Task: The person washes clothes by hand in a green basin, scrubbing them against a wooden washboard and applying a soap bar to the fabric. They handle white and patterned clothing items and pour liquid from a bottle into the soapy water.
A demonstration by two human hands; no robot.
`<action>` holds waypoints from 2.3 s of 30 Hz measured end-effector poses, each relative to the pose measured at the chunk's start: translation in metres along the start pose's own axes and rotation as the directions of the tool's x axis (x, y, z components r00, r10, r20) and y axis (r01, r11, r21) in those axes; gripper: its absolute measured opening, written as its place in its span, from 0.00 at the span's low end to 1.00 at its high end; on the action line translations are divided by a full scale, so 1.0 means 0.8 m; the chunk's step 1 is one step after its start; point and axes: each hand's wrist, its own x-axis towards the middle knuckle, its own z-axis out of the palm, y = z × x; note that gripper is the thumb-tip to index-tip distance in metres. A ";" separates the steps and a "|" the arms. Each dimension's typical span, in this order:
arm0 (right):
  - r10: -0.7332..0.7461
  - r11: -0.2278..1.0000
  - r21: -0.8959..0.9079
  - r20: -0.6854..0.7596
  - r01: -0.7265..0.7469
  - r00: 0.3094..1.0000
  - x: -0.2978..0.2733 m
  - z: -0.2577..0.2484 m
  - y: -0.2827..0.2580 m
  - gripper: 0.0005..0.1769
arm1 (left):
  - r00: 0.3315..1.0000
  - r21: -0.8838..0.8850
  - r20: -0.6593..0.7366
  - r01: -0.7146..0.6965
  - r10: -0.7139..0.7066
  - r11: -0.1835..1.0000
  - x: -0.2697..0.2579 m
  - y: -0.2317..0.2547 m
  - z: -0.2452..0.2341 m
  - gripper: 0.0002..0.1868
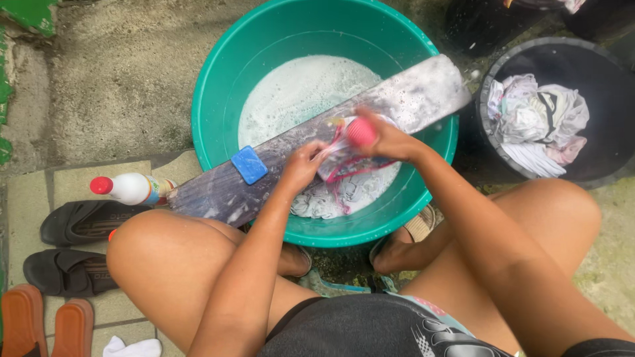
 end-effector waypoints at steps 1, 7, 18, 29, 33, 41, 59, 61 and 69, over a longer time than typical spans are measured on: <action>0.003 1.000 0.004 -0.001 -0.003 1.000 -0.004 -0.001 -0.024 0.55 | 0.996 -0.100 0.028 -0.082 0.085 0.992 -0.001 0.021 -0.008 0.11; 0.366 0.930 -0.207 0.439 -0.304 0.820 -0.038 -0.055 -0.154 0.43 | 0.946 -0.094 0.321 -0.017 0.046 0.995 -0.009 0.135 -0.088 0.16; 0.317 0.898 -0.347 0.089 -0.269 0.944 0.021 -0.110 -0.071 0.43 | 0.952 -0.026 0.292 -0.085 0.089 0.996 0.002 0.042 -0.014 0.21; -0.124 0.894 -0.447 -0.201 0.022 0.972 0.071 0.115 0.017 0.17 | 0.984 0.111 -0.157 0.104 -0.085 0.988 0.015 -0.101 0.022 0.27; -0.099 0.687 -0.669 -0.473 -0.283 0.876 0.087 0.094 0.032 0.21 | 0.985 0.139 -0.172 0.056 -0.032 0.989 0.003 -0.086 0.013 0.23; -0.042 0.771 -0.524 -0.611 -0.363 0.791 0.051 0.054 0.105 0.23 | 0.998 0.203 -0.041 0.051 -0.043 0.978 0.015 -0.087 0.019 0.20; 0.369 0.708 0.663 -0.054 -0.243 0.928 -0.056 -0.033 -0.010 0.39 | 0.978 -0.471 0.174 -0.023 0.119 0.882 0.020 0.102 0.013 0.25; 0.246 0.773 0.618 -0.084 -0.143 0.966 -0.084 -0.040 -0.056 0.43 | 0.981 -0.418 0.155 -0.043 0.118 0.907 0.019 0.144 0.001 0.23; -0.001 0.693 0.708 0.191 -0.137 0.982 -0.117 -0.076 -0.109 0.56 | 0.999 -0.272 0.018 -0.043 0.050 0.961 -0.022 0.227 -0.021 0.17</action>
